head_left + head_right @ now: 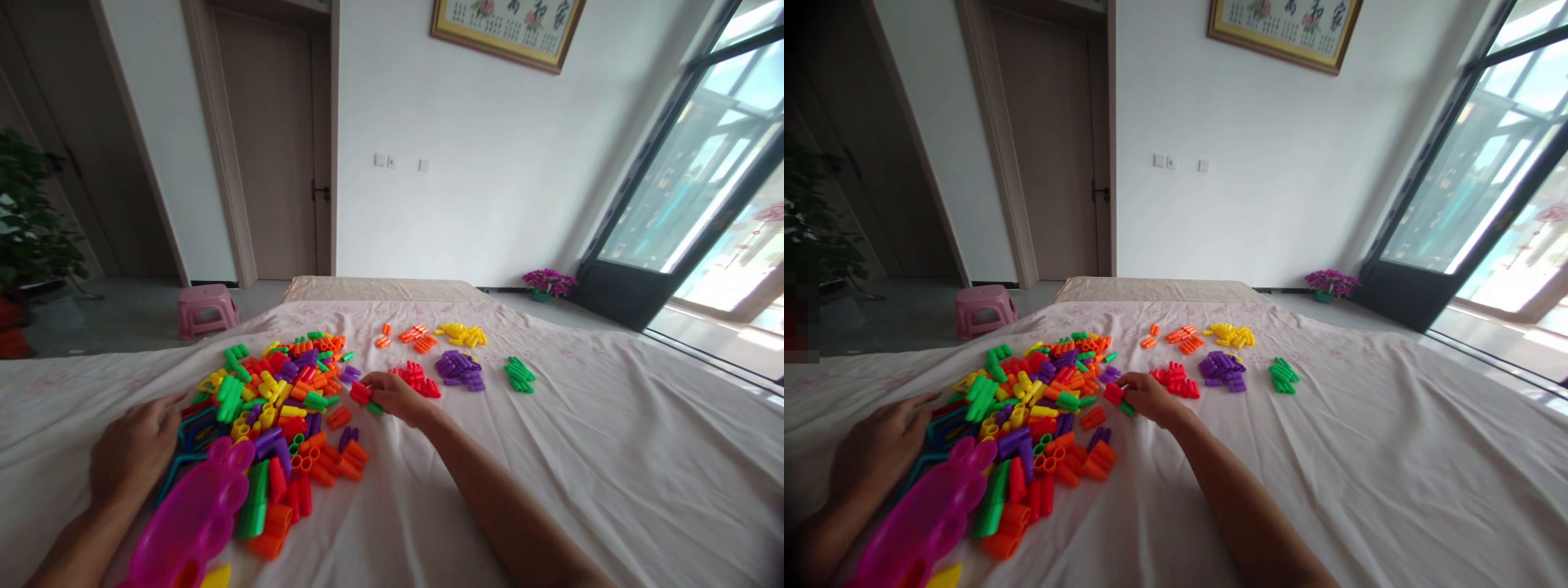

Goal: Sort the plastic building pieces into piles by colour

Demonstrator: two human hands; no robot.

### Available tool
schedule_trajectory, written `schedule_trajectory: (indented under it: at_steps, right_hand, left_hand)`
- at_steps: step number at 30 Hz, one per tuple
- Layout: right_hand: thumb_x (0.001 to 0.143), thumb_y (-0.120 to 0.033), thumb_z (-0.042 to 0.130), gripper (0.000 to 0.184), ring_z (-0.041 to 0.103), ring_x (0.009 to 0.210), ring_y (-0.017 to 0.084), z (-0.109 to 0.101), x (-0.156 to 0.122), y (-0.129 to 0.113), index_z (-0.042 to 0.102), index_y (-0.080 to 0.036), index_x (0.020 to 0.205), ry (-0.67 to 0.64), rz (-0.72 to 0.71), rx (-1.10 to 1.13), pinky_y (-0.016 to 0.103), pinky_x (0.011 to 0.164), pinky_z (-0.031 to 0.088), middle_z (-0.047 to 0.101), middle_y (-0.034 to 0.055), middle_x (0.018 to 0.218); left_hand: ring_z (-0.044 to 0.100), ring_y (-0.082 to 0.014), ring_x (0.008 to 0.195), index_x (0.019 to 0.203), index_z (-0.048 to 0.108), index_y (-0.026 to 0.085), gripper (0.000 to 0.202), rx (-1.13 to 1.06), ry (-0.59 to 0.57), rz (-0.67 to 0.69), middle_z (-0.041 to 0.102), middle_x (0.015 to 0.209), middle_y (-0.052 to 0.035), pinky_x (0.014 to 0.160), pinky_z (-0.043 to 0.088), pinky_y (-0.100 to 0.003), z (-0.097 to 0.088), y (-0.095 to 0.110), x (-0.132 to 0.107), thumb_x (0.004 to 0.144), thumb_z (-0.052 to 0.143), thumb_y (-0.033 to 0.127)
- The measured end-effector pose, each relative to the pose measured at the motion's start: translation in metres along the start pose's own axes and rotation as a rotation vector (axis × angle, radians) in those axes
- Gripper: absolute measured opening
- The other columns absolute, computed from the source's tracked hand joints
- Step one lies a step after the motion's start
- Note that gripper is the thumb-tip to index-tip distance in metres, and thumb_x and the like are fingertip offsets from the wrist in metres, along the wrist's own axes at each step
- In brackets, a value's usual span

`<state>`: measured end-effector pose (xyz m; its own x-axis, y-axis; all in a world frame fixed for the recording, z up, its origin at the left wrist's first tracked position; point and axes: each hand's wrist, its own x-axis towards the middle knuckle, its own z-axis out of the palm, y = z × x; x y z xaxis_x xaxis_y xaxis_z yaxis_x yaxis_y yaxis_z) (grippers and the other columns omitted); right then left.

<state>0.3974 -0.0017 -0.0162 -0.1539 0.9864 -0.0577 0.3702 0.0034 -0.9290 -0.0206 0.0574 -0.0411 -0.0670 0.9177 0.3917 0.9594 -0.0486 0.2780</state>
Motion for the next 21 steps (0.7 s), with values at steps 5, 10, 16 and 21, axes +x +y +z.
schedule_trajectory:
  at_steps: [5,10,16,21]
  right_hand:
    - [0.075,-0.023,0.056,0.022,0.040,0.049,0.006,0.008,-0.002,-0.009,0.064,-0.015,0.094,-0.086,0.019,0.275,0.018,0.044,0.027,0.052,-0.0037,0.064]
    - [0.076,-0.035,0.069,0.027,0.040,0.053,0.005,0.031,-0.014,-0.022,0.065,-0.016,0.094,-0.230,0.027,0.393,0.018,0.046,0.029,0.054,-0.0027,0.069]
    - [0.073,-0.043,0.076,0.035,0.039,0.051,0.004,0.052,-0.020,-0.037,0.063,-0.015,0.089,-0.287,-0.019,0.521,0.017,0.045,0.028,0.053,-0.0041,0.067]
    - [0.069,-0.040,0.080,0.039,0.048,0.058,0.006,0.048,-0.021,-0.043,0.063,-0.015,0.094,-0.293,0.047,0.602,0.017,0.046,0.031,0.058,-0.0015,0.078]
  left_hand:
    - [0.058,-0.0201,0.114,0.118,0.060,0.018,0.038,-0.423,0.040,0.224,0.064,0.126,-0.0086,0.100,0.043,-0.031,-0.020,0.053,-0.008,0.089,0.047,0.041]
    - [0.065,-0.0194,0.107,0.127,0.059,0.026,0.048,-0.746,-0.315,0.278,0.064,0.130,-0.0040,0.092,0.052,-0.032,-0.035,0.125,-0.039,0.083,0.057,0.047]
    - [0.067,-0.0197,0.105,0.115,0.063,0.027,0.035,-0.899,-0.486,0.300,0.071,0.114,-0.0029,0.095,0.051,-0.033,-0.029,0.157,-0.062,0.083,0.060,0.041]
    - [0.067,-0.0190,0.097,0.109,0.059,0.023,0.032,-0.933,-0.540,0.301,0.071,0.101,-0.0030,0.090,0.052,-0.032,-0.028,0.159,-0.066,0.086,0.057,0.044]
